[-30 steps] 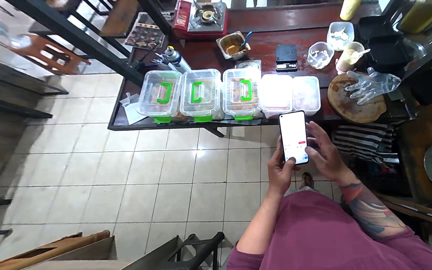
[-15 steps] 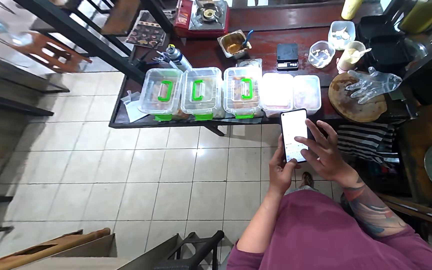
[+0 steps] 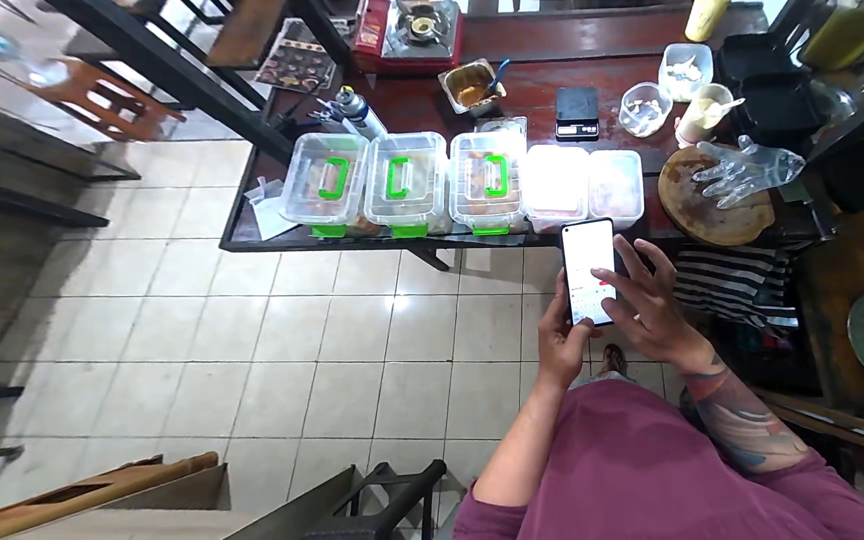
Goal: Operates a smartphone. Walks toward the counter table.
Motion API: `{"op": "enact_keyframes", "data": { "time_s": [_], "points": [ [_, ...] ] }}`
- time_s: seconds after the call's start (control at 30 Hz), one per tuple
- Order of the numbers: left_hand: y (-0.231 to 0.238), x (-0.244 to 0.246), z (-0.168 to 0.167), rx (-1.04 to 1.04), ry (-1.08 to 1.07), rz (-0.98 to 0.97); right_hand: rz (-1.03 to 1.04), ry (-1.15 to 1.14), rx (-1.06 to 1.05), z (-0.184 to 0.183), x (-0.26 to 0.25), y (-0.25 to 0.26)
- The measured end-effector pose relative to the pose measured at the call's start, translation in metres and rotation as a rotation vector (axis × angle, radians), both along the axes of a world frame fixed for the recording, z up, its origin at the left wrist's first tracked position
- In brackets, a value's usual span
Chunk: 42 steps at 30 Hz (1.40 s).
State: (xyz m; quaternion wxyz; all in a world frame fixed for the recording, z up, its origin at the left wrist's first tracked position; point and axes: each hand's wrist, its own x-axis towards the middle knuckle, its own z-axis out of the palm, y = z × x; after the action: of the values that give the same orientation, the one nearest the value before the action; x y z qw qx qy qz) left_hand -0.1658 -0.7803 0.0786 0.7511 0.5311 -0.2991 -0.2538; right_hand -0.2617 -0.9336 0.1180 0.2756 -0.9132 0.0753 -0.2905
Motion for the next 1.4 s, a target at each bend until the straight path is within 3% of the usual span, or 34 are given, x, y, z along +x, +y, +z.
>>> {"op": "enact_keyframes", "data": {
  "time_s": [0.23,0.33,0.87,1.4],
  "points": [
    [0.002,0.001,0.0,-0.006,0.014,0.005,0.136,0.052,0.759,-0.012,-0.006,-0.006],
    [0.001,0.0,-0.001,-0.015,0.018,0.001,0.212,0.03,0.954,-0.017,-0.007,-0.005],
    [-0.005,-0.005,-0.003,0.032,-0.016,-0.03,0.0,-0.068,1.025,-0.006,0.015,0.005],
    [-0.007,-0.004,0.001,0.066,0.054,0.013,0.045,-0.017,0.967,-0.009,0.009,-0.008]
  ]
}}
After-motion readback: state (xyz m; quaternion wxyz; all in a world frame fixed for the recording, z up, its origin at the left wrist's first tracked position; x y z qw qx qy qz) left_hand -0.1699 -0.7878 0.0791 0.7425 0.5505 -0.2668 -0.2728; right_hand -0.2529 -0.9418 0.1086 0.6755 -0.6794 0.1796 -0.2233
